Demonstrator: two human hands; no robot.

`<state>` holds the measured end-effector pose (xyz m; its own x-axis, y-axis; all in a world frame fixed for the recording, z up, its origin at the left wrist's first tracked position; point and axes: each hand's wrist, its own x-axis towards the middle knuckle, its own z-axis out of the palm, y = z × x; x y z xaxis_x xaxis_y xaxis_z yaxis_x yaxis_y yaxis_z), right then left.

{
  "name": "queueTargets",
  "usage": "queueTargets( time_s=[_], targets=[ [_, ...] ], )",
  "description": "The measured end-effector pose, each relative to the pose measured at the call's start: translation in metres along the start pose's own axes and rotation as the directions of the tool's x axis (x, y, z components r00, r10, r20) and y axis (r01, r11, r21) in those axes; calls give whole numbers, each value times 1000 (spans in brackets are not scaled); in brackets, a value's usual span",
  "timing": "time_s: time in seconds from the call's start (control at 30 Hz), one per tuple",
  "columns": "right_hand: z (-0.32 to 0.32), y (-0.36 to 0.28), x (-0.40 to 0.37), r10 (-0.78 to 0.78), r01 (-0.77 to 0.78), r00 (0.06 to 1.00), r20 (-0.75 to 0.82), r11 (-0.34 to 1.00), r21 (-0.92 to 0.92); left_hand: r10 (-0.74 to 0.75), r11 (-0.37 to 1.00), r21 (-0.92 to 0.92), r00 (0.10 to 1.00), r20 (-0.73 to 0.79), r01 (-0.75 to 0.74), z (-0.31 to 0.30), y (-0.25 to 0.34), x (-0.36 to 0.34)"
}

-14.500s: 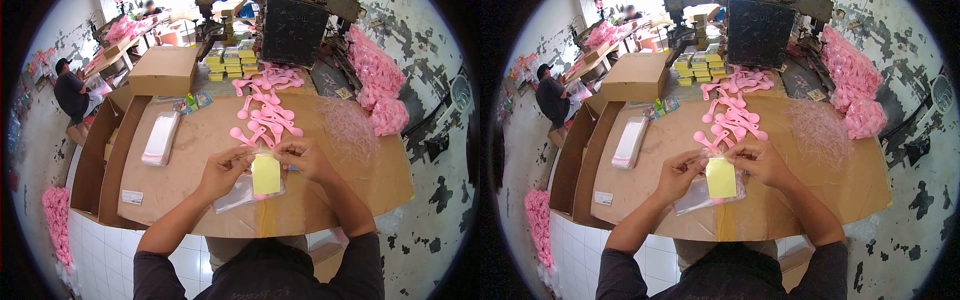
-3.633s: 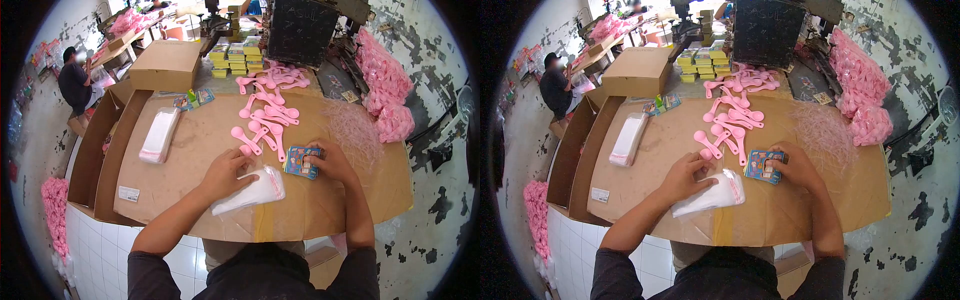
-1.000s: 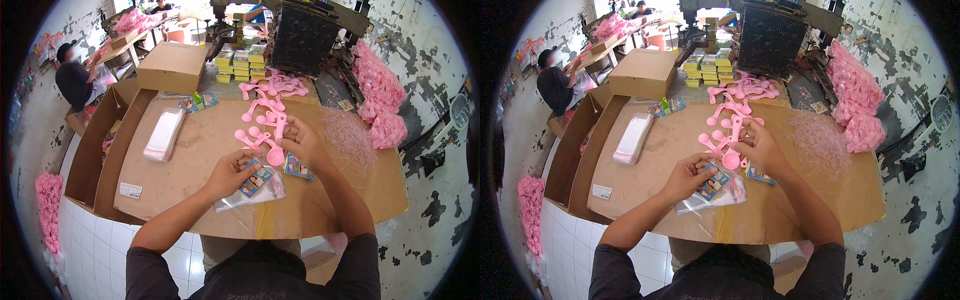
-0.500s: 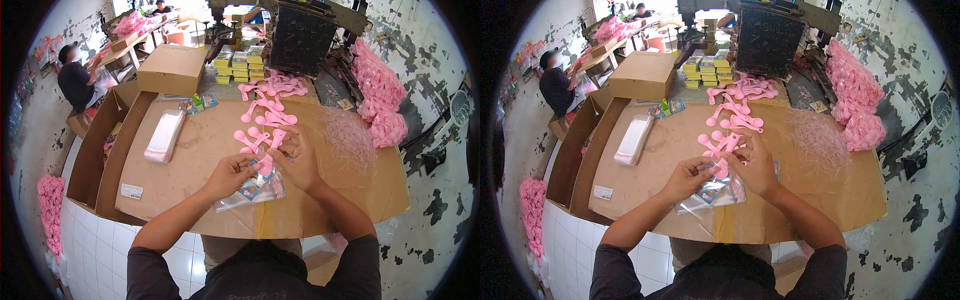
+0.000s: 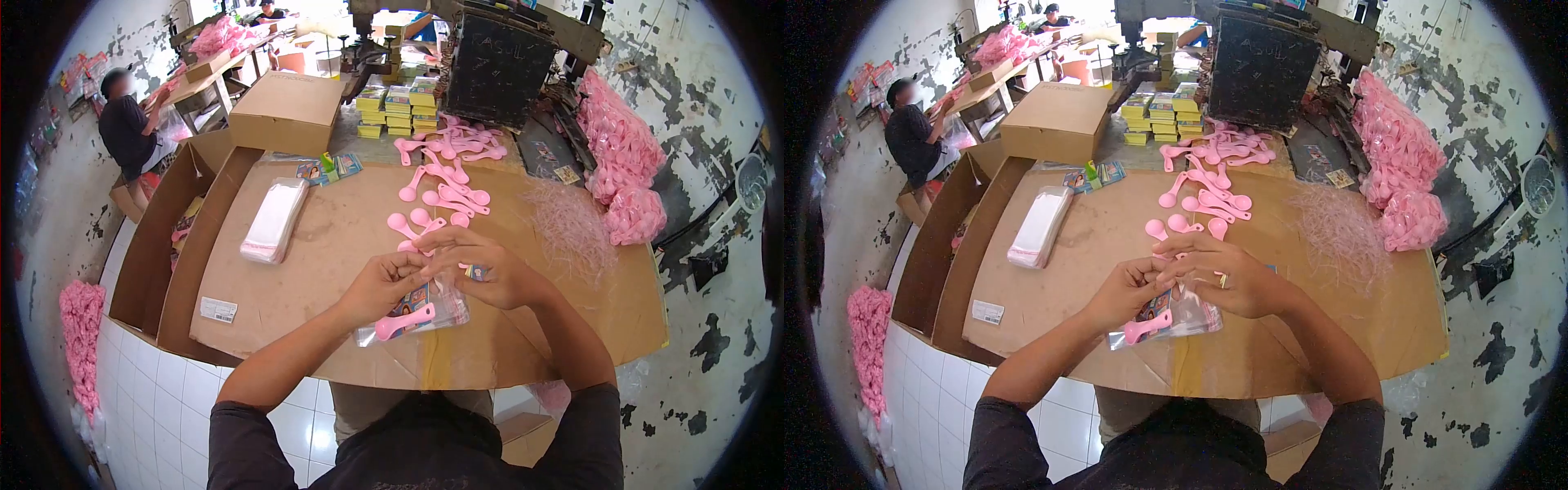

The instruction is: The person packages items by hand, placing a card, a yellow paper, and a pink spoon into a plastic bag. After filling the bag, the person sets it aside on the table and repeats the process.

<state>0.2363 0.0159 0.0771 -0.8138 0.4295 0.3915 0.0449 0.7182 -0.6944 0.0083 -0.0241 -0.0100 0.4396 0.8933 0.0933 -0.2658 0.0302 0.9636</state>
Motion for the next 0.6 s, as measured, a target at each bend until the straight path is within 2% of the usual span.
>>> queueTargets(
  time_s=[0.1, 0.13, 0.23, 0.27, 0.33, 0.4, 0.5, 0.6],
  targets=[
    [-2, -5, 2, -78, 81, 995, 66, 996, -46, 13, 999, -38, 999, 41, -11, 1, 5, -2],
    [-4, -10, 5, -97, 102, 991, 89, 993, -55, 49, 999, -23, 999, 11, -49, 2, 8, -2],
    [-15, -51, 14, -130, 117, 989, -76, 981, -156, 160, 987, 43, 985, -71, -157, 7, 18, -1],
    [-19, -62, 15, -170, 124, 980, -104, 930, -347, 198, 979, 75, 975, -97, -191, 8, 20, 0],
    [-24, -75, 18, -262, 102, 955, -135, 722, -684, 243, 957, 183, 965, -94, -223, 6, 23, -1],
    [-26, -74, 18, -233, 64, 961, -146, 705, -706, 253, 920, 321, 966, -44, -226, 2, 25, -5],
    [-27, -68, 19, -212, 33, 965, -153, 679, -734, 364, 814, 491, 931, -14, -311, 15, 29, -11],
    [-24, -66, 16, -122, -37, 976, -181, 725, -687, 394, 803, 492, 919, -16, -336, 35, 46, -12]
  ],
)
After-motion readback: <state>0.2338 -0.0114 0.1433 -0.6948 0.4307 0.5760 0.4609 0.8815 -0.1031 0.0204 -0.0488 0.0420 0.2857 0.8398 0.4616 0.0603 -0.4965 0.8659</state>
